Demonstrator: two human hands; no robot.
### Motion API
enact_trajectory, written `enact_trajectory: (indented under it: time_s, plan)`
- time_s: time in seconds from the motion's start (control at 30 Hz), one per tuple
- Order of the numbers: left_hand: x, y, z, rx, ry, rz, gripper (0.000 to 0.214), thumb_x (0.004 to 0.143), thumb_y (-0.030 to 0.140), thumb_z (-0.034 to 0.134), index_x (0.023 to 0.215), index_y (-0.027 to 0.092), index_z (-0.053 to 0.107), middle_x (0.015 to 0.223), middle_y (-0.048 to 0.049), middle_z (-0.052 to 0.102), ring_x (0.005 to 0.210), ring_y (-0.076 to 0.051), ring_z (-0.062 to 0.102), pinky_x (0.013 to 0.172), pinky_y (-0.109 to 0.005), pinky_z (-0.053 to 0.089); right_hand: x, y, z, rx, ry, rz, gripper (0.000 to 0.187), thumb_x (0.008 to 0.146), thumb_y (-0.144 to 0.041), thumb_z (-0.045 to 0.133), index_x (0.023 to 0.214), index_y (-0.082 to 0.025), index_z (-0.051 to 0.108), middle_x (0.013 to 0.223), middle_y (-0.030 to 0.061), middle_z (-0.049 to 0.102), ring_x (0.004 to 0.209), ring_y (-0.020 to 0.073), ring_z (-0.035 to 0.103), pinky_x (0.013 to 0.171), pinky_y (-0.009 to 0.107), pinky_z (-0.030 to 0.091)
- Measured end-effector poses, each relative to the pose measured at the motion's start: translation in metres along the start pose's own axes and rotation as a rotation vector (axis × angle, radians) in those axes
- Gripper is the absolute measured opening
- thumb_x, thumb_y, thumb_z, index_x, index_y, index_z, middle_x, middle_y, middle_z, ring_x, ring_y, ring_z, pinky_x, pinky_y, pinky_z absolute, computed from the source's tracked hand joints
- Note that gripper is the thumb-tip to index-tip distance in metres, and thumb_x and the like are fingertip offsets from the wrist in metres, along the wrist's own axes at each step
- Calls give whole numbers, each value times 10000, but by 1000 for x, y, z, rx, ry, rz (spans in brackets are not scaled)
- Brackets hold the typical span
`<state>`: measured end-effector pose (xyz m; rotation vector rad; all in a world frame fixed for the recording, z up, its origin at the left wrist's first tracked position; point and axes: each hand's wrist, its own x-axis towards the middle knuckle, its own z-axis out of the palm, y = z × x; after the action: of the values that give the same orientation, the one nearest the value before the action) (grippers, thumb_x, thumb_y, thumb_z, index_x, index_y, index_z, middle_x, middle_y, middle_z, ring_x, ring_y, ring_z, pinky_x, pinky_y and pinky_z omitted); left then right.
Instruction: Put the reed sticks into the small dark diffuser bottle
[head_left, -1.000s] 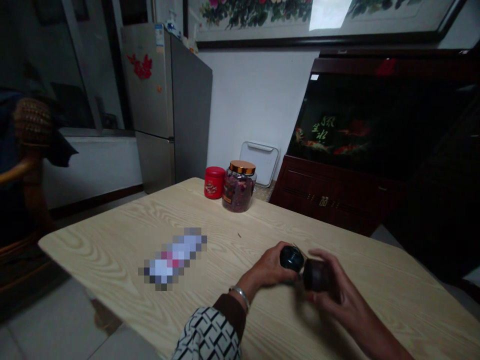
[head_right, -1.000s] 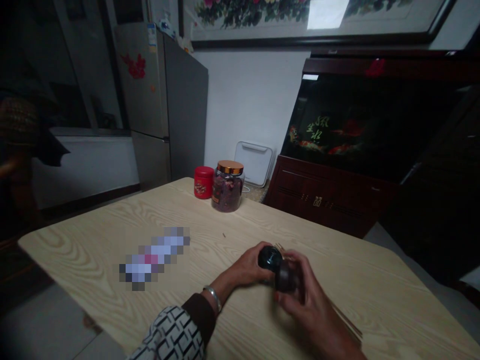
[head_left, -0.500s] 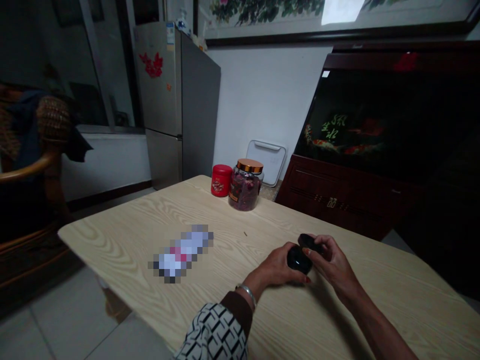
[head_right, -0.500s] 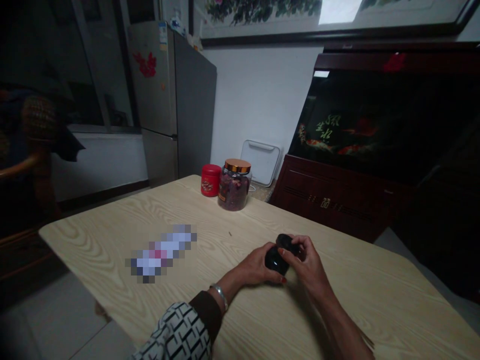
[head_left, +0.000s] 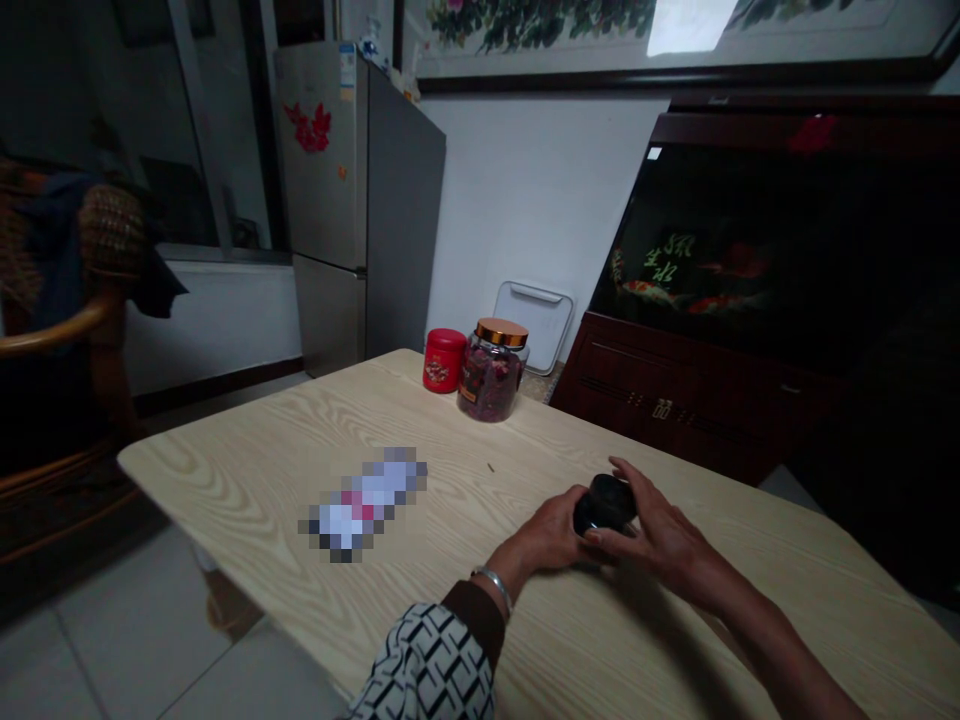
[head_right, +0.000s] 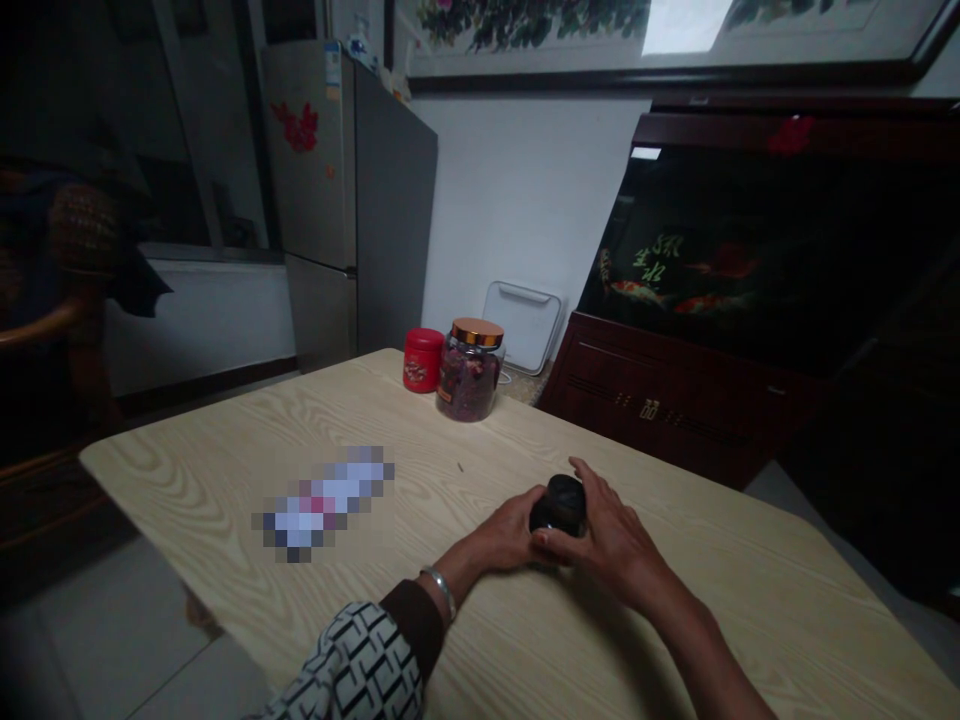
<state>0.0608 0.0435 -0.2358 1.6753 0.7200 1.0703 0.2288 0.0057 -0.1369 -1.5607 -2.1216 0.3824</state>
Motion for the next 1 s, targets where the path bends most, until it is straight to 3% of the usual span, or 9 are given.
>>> enact_trajectory:
  time_s: [0.1,0.17,0.27,0.37,0.57,0.73,0.83,0.9,1.0]
  plan:
    - [-1,2,0,-11,6,-26,825,508,382,933,1230,167,596,1112,-100,684,985,-269,629,813,-352,500,-6,2,-2,273,-48,28,1041,789,-606,643,1574,-183,106,1551,228,399,1394,301,455,1100,465,399]
    - [-1,3,0,-12,7,-41,817,515,389,931,1228,170,598,1110,-100,683,982,-268,632,815,-357,502,-13,1,-8,331,-33,72,988,827,-629,576,1572,-181,107,1461,221,519,1292,290,567,1039,443,454]
    - [-1,4,0,-6,11,-45,819,511,400,934,1224,171,604,1104,-98,686,999,-273,628,850,-371,499,-23,-2,-19,171,100,215,881,872,-678,465,1551,-181,204,978,117,765,938,297,726,886,457,518]
    - [-2,5,0,-6,11,-46,815,509,409,936,1217,172,610,1081,-95,689,989,-269,629,870,-379,498,-27,-3,-23,56,186,309,750,911,-698,350,1483,-212,361,677,30,722,721,295,721,810,470,524]
    - [-2,5,0,-17,15,-31,818,516,411,933,1226,170,607,1107,-103,680,1001,-273,621,869,-379,497,-22,-1,-15,238,200,172,776,925,-688,355,1537,-218,276,1235,162,704,1174,301,656,978,433,479]
    - [0,2,0,-5,20,-56,817,492,413,943,1203,179,617,1077,-101,685,986,-280,627,855,-391,507,-34,-1,-26,122,315,301,704,922,-718,301,1332,-206,555,591,33,664,582,254,679,613,380,523]
    - [0,3,1,-38,18,-40,792,512,378,938,1208,177,617,1083,-100,679,998,-271,625,872,-386,502,-31,2,-21,126,285,162,644,879,-675,463,1329,-223,552,1008,118,734,978,298,702,803,415,550]
    - [-1,3,2,-82,6,-32,781,536,340,927,1228,175,605,1107,-103,675,1005,-263,625,867,-370,502,-24,5,-10,160,170,25,713,829,-596,592,1431,-240,453,1377,146,596,1274,315,561,1006,470,482]
    - [-2,3,2,-98,-9,-44,784,539,311,917,1240,174,593,1119,-99,677,992,-260,623,821,-345,505,-11,9,5,180,68,-85,645,842,-488,600,1420,-236,466,1458,141,528,1338,303,504,1109,495,397]
